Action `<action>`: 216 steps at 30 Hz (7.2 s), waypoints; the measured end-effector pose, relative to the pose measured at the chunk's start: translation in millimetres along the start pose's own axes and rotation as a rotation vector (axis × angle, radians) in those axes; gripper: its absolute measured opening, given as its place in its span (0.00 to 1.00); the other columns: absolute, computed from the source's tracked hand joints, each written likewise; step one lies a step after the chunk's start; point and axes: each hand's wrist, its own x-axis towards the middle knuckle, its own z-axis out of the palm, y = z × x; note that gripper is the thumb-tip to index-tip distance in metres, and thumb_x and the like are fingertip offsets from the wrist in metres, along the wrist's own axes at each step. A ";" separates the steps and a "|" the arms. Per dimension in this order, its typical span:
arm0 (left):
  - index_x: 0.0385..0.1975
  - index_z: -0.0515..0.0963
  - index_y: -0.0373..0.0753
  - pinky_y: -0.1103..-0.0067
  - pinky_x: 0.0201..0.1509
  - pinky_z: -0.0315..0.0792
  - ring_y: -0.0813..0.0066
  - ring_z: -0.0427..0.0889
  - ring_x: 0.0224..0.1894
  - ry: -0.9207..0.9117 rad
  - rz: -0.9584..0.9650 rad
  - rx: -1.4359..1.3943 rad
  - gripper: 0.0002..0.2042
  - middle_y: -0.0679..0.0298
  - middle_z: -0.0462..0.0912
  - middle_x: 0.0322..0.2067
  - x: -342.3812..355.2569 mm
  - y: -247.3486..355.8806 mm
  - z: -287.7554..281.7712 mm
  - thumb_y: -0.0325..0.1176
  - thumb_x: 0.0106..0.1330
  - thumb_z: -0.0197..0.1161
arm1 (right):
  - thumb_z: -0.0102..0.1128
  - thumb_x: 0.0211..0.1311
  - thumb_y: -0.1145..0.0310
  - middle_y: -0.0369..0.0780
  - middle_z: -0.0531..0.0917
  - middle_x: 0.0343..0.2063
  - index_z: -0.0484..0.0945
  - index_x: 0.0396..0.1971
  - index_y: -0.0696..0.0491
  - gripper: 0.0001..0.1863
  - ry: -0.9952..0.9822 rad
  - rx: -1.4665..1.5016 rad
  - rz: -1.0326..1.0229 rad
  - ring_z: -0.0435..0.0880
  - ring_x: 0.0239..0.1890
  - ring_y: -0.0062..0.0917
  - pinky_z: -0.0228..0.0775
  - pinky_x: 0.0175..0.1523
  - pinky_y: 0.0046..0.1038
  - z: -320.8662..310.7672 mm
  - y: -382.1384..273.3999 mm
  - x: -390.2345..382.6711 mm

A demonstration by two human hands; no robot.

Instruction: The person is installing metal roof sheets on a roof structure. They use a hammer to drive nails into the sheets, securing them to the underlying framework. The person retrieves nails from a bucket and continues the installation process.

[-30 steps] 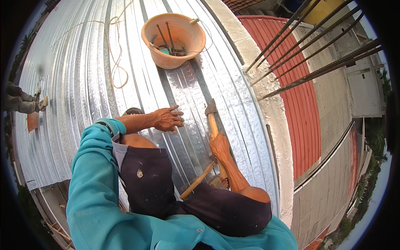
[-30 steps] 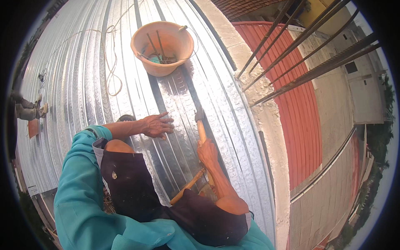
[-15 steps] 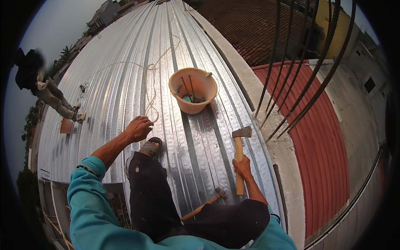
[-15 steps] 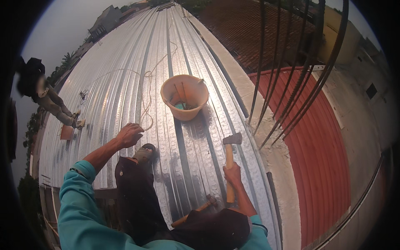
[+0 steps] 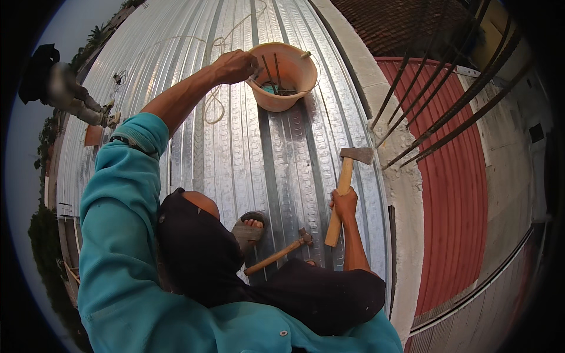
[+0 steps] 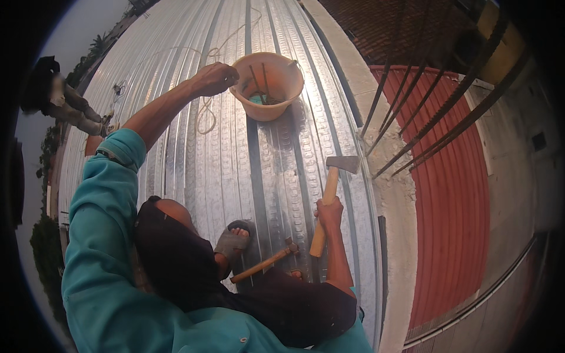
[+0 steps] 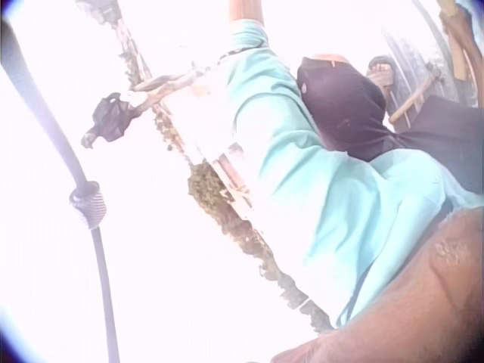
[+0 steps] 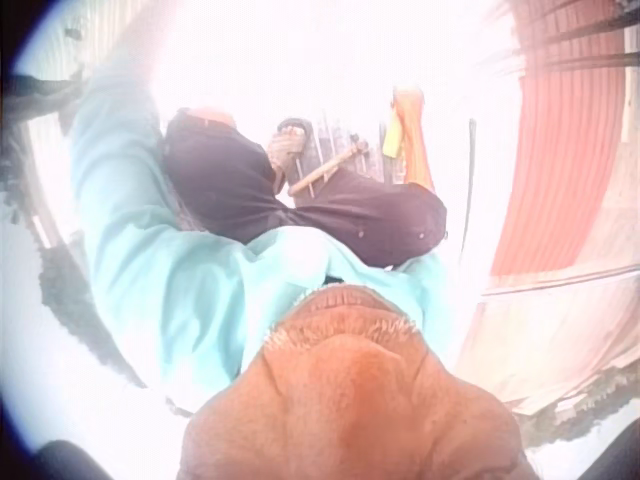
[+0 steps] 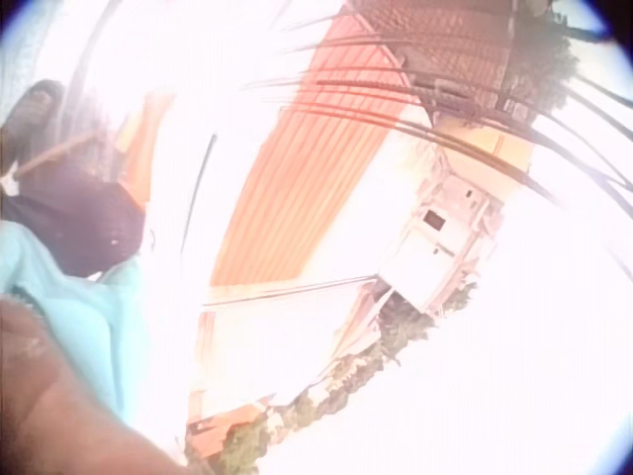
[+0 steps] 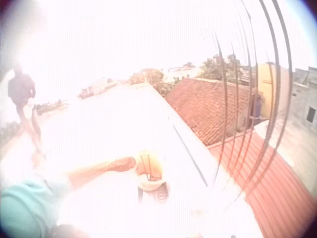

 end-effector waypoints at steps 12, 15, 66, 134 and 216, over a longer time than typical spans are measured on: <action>0.33 0.86 0.38 0.64 0.47 0.79 0.54 0.87 0.43 -0.094 0.080 -0.222 0.09 0.51 0.88 0.36 181.8 -57.9 142.9 0.30 0.56 0.61 | 0.70 0.59 0.76 0.44 0.83 0.24 0.74 0.39 0.65 0.14 0.011 0.008 0.138 0.84 0.17 0.27 0.75 0.22 0.29 0.2 -2.4 1.6; 0.36 0.86 0.38 0.64 0.49 0.79 0.55 0.87 0.45 -0.182 0.144 -0.061 0.10 0.52 0.88 0.39 217.6 -57.9 186.7 0.30 0.58 0.60 | 0.69 0.59 0.76 0.44 0.83 0.25 0.74 0.39 0.64 0.14 0.028 0.012 0.181 0.83 0.16 0.27 0.75 0.22 0.29 2.0 -10.2 -0.7; 0.51 0.84 0.33 0.73 0.49 0.79 0.70 0.85 0.38 0.405 -0.624 -1.452 0.19 0.58 0.88 0.38 -232.7 55.4 321.3 0.41 0.68 0.70 | 0.67 0.66 0.59 0.47 0.82 0.22 0.76 0.41 0.64 0.21 -0.087 -0.326 -0.121 0.83 0.22 0.34 0.73 0.29 0.36 38.0 -16.5 -56.8; 0.37 0.91 0.49 0.45 0.78 0.35 0.52 0.49 0.79 0.253 -0.348 -0.424 0.10 0.66 0.67 0.72 -137.1 92.9 354.5 0.44 0.65 0.67 | 0.63 0.70 0.61 0.59 0.82 0.27 0.72 0.47 0.63 0.20 -0.114 -0.526 -0.467 0.85 0.28 0.56 0.75 0.30 0.48 113.6 -37.6 -67.3; 0.38 0.86 0.36 0.66 0.56 0.77 0.66 0.87 0.45 0.749 -0.372 -1.098 0.05 0.59 0.89 0.38 -90.3 69.7 239.1 0.29 0.68 0.68 | 0.68 0.67 0.63 0.40 0.80 0.21 0.74 0.34 0.59 0.15 0.012 -0.068 -0.089 0.81 0.18 0.25 0.72 0.23 0.29 51.3 -62.7 18.2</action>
